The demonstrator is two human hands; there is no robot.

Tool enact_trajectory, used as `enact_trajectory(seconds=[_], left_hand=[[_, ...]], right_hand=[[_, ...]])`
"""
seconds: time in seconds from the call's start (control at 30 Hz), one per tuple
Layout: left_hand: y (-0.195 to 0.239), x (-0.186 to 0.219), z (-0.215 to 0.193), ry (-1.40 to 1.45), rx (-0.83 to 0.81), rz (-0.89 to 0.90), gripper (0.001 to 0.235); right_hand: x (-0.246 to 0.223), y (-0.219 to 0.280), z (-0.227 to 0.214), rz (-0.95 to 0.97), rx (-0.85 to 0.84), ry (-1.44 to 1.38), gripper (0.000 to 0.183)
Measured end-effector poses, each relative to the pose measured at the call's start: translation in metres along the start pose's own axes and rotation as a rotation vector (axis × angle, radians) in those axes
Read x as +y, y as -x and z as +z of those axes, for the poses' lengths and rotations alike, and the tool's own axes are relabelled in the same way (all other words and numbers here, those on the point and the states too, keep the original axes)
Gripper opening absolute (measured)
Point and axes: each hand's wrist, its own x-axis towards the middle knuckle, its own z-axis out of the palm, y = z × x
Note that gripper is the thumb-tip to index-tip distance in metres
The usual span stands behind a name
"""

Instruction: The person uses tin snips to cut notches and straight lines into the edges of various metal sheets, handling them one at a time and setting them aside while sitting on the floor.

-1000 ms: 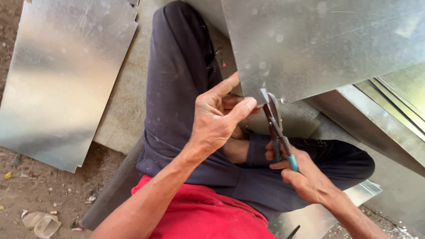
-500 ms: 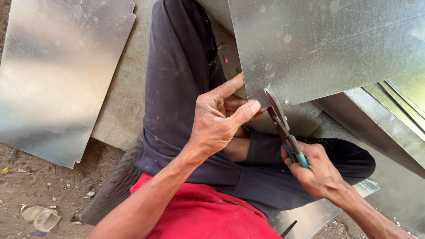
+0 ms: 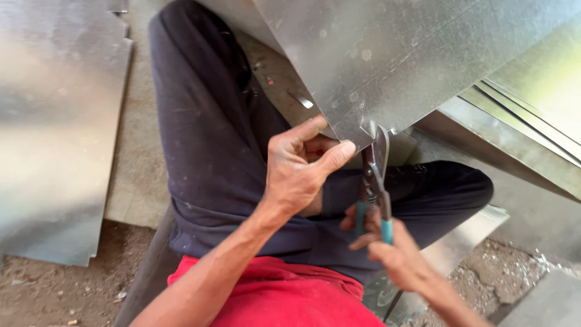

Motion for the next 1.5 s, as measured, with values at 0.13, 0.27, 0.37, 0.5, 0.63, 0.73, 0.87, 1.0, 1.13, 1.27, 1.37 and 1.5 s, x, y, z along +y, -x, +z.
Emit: enact_trajectory(seconds=[0.13,0.27,0.37,0.5,0.63,0.73,0.87,1.0,1.13,1.27,1.37,1.5], left_hand=[[0.003,-0.009,0.001,0.04,-0.03,0.017,0.033],[0.004,-0.005,0.001,-0.032,-0.023,0.02,0.032],[0.002,-0.003,0.004,-0.001,-0.02,0.015,0.034],[0.002,-0.003,-0.001,-0.003,-0.007,-0.002,0.031],[0.003,-0.006,0.003,-0.05,-0.007,0.018,0.032],[0.005,-0.005,0.003,-0.008,-0.01,0.0,0.034],[0.003,-0.008,-0.005,0.001,-0.025,-0.013,0.031],[-0.008,-0.021,-0.014,0.181,-0.121,0.008,0.033],[-0.021,-0.038,-0.003,0.319,-0.165,0.023,0.041],[-0.027,-0.041,-0.01,0.179,-0.269,0.021,0.029],[-0.026,-0.04,-0.025,-0.161,-0.312,0.153,0.035],[-0.026,-0.031,-0.033,-0.831,-0.081,0.695,0.031]], right_hand=[[0.027,0.005,0.016,-0.023,0.037,-0.077,0.082],[0.012,0.007,0.019,0.06,0.078,0.015,0.084],[-0.005,0.006,0.023,0.021,0.129,0.148,0.078],[-0.017,0.003,0.024,-0.008,0.158,0.233,0.072],[-0.018,0.005,0.019,0.064,0.211,0.306,0.051],[-0.015,0.0,0.021,0.038,0.249,0.363,0.036],[-0.007,-0.005,0.023,0.017,0.315,0.403,0.026],[0.007,0.004,0.014,0.066,0.233,0.179,0.046],[0.04,0.026,0.025,0.021,0.266,0.092,0.03],[0.077,0.037,0.031,0.065,0.324,-0.19,0.029],[0.098,0.039,0.034,0.038,0.37,-0.305,0.028],[0.11,0.034,0.043,-0.032,0.369,-0.432,0.027]])
